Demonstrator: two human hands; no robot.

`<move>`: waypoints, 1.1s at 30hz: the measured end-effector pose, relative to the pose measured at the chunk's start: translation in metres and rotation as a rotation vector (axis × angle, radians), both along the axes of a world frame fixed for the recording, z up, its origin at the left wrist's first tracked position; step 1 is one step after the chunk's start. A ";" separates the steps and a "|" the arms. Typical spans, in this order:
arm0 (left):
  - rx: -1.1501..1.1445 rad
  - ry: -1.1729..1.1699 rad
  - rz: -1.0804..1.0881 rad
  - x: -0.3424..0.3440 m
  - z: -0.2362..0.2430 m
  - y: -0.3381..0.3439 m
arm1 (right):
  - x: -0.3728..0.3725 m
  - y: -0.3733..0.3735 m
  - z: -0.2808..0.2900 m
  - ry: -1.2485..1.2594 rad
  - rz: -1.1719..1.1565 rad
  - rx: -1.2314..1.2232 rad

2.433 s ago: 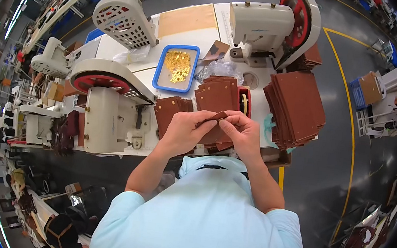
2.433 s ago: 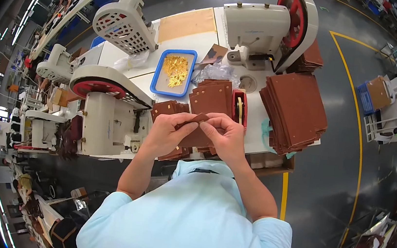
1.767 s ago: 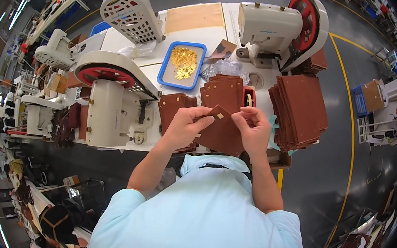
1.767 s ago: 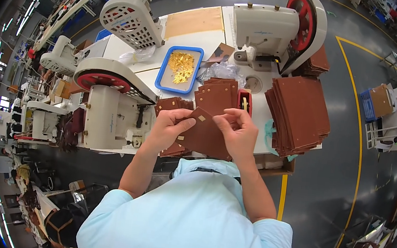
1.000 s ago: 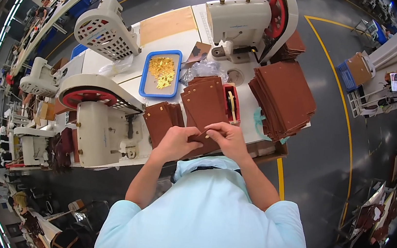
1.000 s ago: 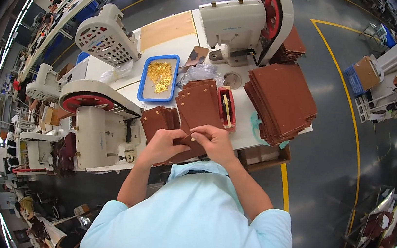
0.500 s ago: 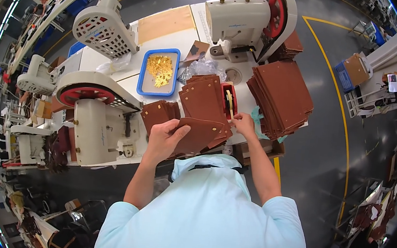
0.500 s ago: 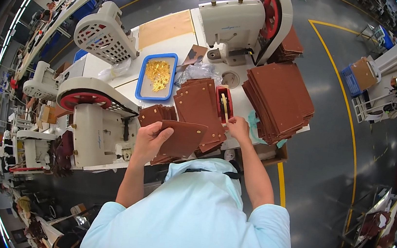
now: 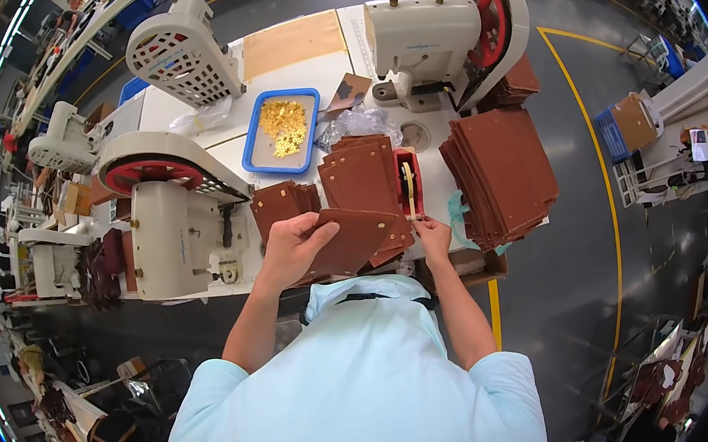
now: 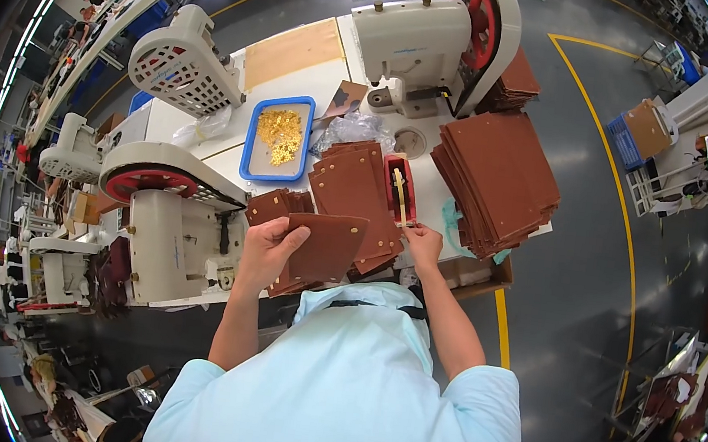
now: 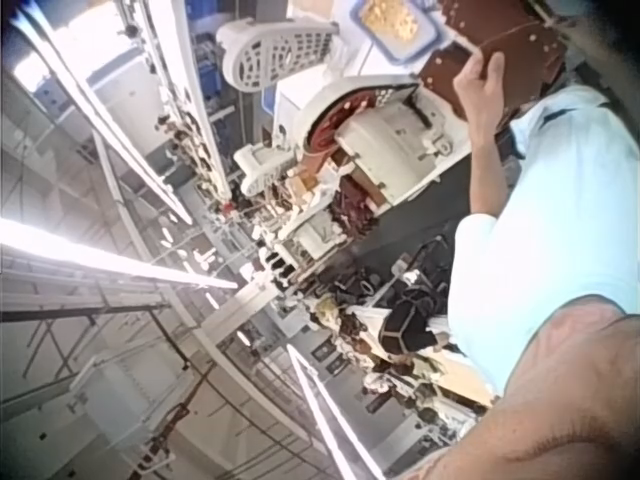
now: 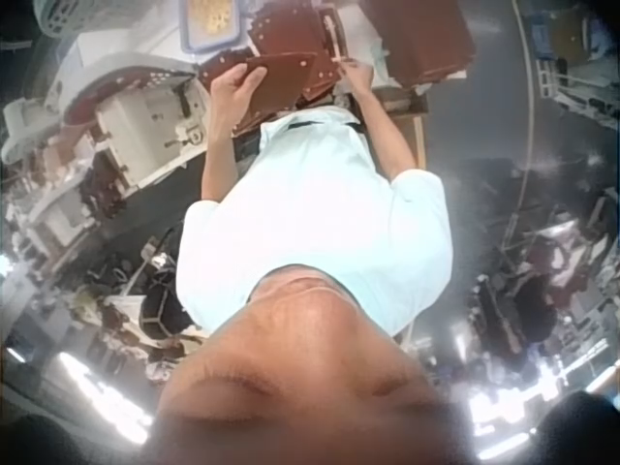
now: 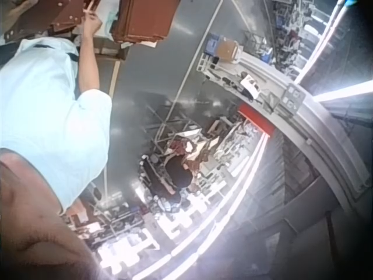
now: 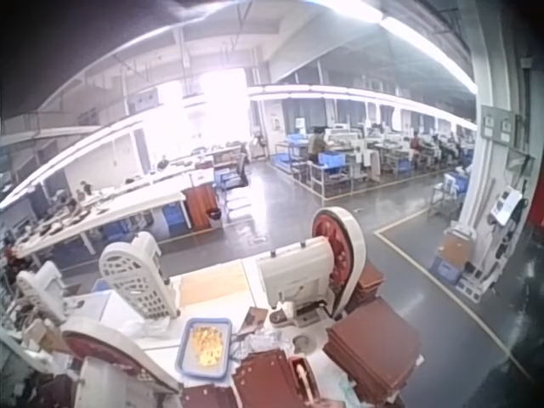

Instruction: The recorder is manually attaching gold-colored metal studs to brown leather panels at a workshop station.

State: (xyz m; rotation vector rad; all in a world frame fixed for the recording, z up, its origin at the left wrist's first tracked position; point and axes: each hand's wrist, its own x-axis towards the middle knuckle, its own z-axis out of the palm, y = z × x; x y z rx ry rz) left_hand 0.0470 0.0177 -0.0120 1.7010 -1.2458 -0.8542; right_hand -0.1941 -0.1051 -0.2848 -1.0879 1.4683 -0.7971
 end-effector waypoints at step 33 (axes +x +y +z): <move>-0.050 0.121 -0.006 -0.011 0.000 -0.018 | -0.008 0.010 -0.004 0.012 -0.084 -0.054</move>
